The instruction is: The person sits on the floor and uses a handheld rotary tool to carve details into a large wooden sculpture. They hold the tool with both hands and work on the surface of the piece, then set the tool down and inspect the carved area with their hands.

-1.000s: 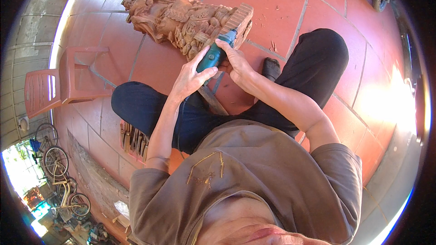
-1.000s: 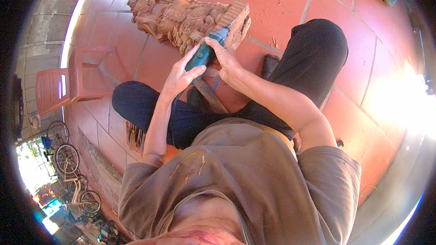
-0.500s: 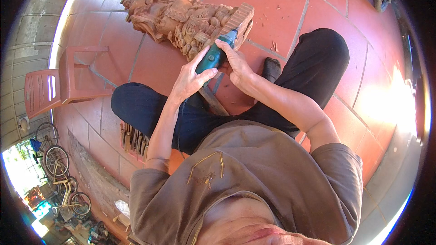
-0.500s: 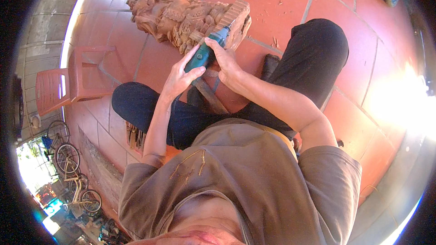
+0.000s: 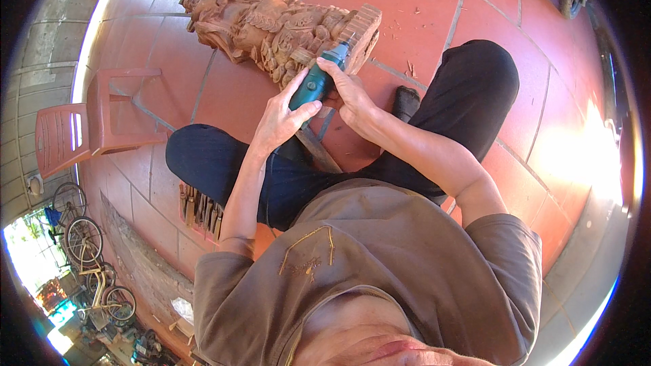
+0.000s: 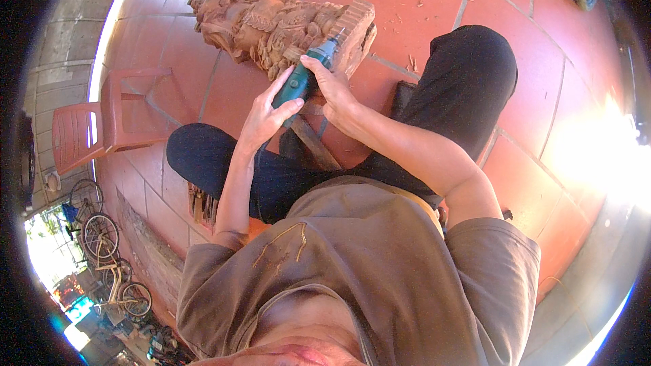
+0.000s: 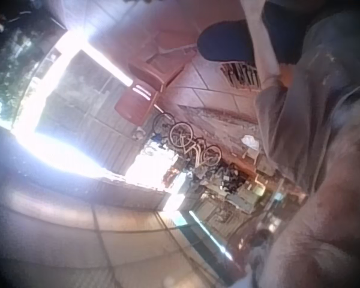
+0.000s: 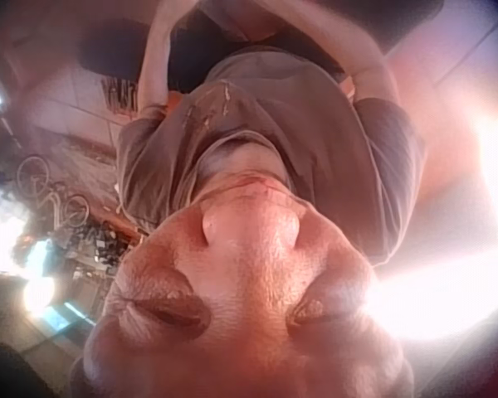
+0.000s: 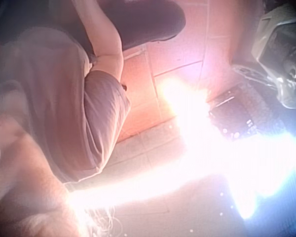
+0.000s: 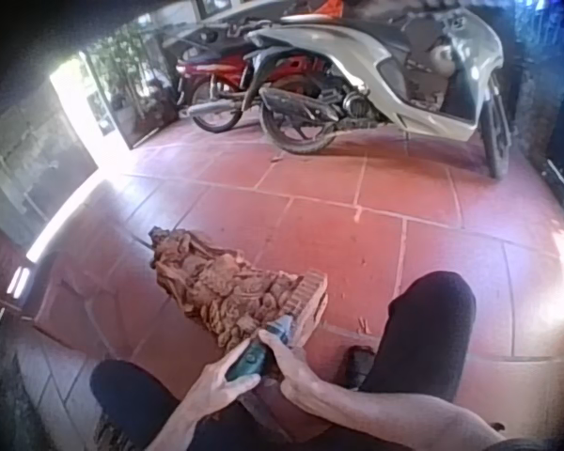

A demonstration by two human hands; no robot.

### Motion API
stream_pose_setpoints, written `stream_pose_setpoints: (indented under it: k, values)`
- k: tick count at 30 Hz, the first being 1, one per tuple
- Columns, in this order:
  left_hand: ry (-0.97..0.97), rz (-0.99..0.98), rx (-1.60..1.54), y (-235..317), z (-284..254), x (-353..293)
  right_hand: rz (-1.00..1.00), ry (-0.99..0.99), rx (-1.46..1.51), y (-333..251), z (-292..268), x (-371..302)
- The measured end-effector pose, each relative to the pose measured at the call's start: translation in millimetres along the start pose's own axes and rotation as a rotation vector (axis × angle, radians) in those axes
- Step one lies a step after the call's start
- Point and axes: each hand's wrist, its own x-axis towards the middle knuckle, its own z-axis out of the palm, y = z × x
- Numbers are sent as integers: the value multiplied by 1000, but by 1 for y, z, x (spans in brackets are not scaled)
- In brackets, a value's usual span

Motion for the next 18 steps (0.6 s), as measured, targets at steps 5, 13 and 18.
stream_pose_setpoints:
  k: [5,13,18]
  values:
    - [37,13,29,-5,0,0,-12,-4,13,1,4,4]
    - [50,-38,7,-3,-1,-1,-31,0,3,4,7,12]
    - [66,-11,27,-9,-1,0,-26,-7,-14,7,7,16]
